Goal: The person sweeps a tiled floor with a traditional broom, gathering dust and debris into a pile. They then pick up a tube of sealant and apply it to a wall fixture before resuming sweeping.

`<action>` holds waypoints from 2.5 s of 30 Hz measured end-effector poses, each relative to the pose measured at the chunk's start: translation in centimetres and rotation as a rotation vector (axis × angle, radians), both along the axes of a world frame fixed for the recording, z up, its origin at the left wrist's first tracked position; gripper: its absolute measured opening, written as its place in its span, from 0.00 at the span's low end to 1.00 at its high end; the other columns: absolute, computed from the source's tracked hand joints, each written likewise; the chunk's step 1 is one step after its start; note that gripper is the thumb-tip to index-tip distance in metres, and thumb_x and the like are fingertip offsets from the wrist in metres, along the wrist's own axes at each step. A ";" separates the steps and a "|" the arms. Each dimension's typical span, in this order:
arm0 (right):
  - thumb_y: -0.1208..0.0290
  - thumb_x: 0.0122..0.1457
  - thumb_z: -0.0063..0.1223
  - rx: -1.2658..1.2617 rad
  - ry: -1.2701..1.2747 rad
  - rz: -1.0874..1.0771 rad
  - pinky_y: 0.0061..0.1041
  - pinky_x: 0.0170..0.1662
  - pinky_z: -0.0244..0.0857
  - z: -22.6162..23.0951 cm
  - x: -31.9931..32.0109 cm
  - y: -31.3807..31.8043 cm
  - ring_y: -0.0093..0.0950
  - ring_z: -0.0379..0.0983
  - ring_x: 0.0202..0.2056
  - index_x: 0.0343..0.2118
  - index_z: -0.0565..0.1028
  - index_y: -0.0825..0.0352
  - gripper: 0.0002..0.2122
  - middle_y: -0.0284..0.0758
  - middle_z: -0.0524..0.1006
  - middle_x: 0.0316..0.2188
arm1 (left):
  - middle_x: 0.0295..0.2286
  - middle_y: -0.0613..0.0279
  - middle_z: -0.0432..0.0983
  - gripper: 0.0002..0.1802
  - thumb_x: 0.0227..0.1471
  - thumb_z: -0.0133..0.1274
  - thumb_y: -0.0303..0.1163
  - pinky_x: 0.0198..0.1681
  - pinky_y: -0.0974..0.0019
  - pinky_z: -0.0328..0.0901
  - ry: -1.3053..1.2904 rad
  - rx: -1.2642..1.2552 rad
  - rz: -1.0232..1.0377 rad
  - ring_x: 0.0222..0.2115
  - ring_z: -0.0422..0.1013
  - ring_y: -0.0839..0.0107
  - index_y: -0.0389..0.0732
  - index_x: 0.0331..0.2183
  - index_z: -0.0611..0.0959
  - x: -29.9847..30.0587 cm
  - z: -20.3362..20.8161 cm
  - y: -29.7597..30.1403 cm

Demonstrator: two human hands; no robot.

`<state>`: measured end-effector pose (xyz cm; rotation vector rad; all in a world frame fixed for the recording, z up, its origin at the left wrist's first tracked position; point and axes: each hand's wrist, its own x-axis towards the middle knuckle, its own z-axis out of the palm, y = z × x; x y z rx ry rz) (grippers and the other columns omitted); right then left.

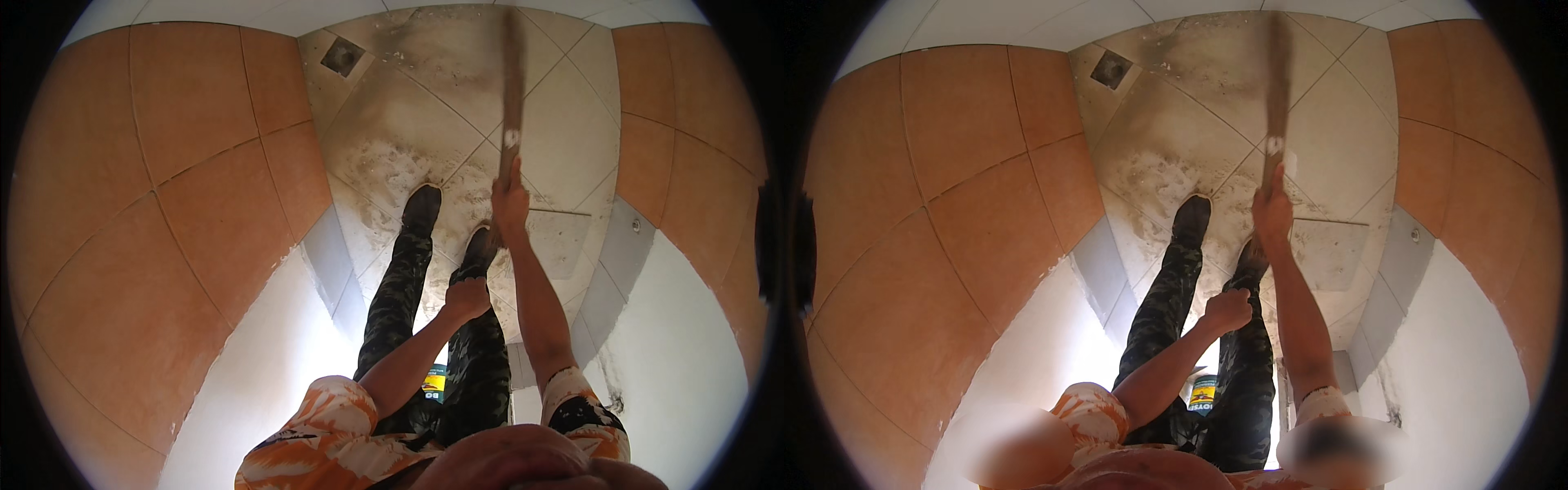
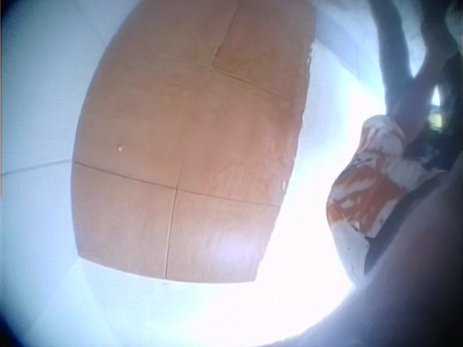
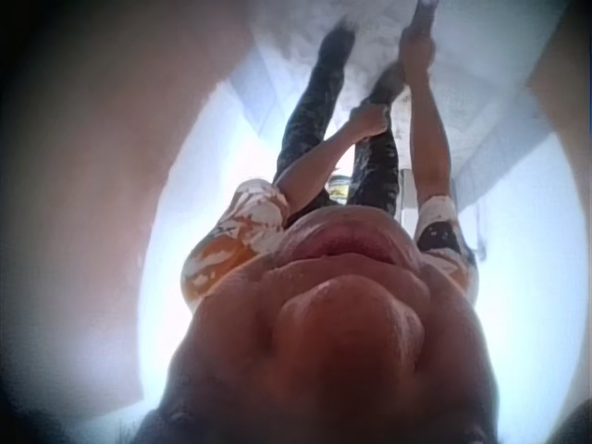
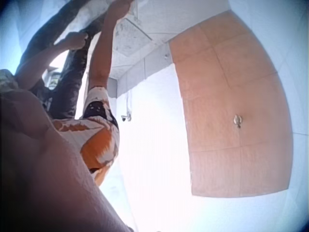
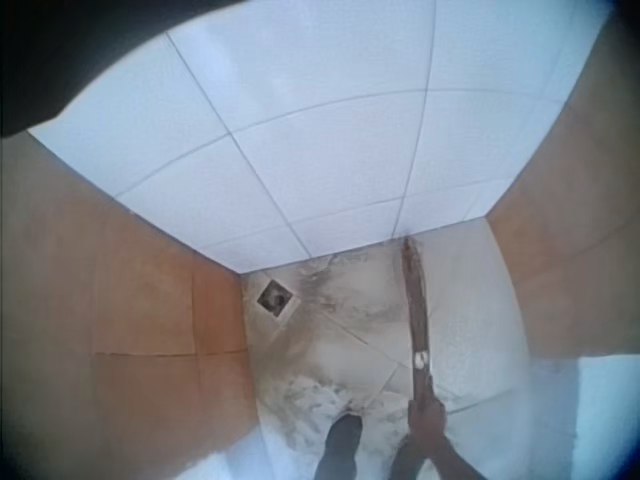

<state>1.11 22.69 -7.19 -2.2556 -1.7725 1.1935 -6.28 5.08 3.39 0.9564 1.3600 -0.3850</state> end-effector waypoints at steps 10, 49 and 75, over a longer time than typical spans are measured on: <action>0.66 0.59 0.54 -0.170 -0.076 0.354 0.50 0.41 0.75 -3.6 -13.5 -1.4 0.51 0.82 0.37 0.74 0.51 0.52 0.39 0.53 0.81 0.36 | 0.42 0.36 0.81 0.30 0.58 0.52 0.53 0.45 0.46 0.74 -0.054 0.149 0.154 0.42 0.80 0.42 0.35 0.48 0.82 -1.2 -0.9 -1.6; 0.66 0.57 0.57 0.174 -0.081 -0.236 0.50 0.43 0.74 -2.6 1.8 12.0 0.54 0.81 0.39 0.72 0.55 0.58 0.39 0.55 0.82 0.36 | 0.51 0.44 0.78 0.27 0.61 0.46 0.42 0.55 0.45 0.67 -0.058 0.119 0.293 0.52 0.74 0.45 0.41 0.58 0.76 -1.2 -0.4 -1.5; 0.73 0.60 0.50 0.014 -0.291 -0.034 0.52 0.36 0.74 0.6 12.9 -3.8 0.51 0.79 0.31 0.74 0.46 0.36 0.42 0.49 0.79 0.36 | 0.56 0.50 0.76 0.26 0.64 0.47 0.42 0.61 0.52 0.64 -0.043 0.031 0.200 0.58 0.72 0.52 0.40 0.59 0.76 0.5 0.1 0.9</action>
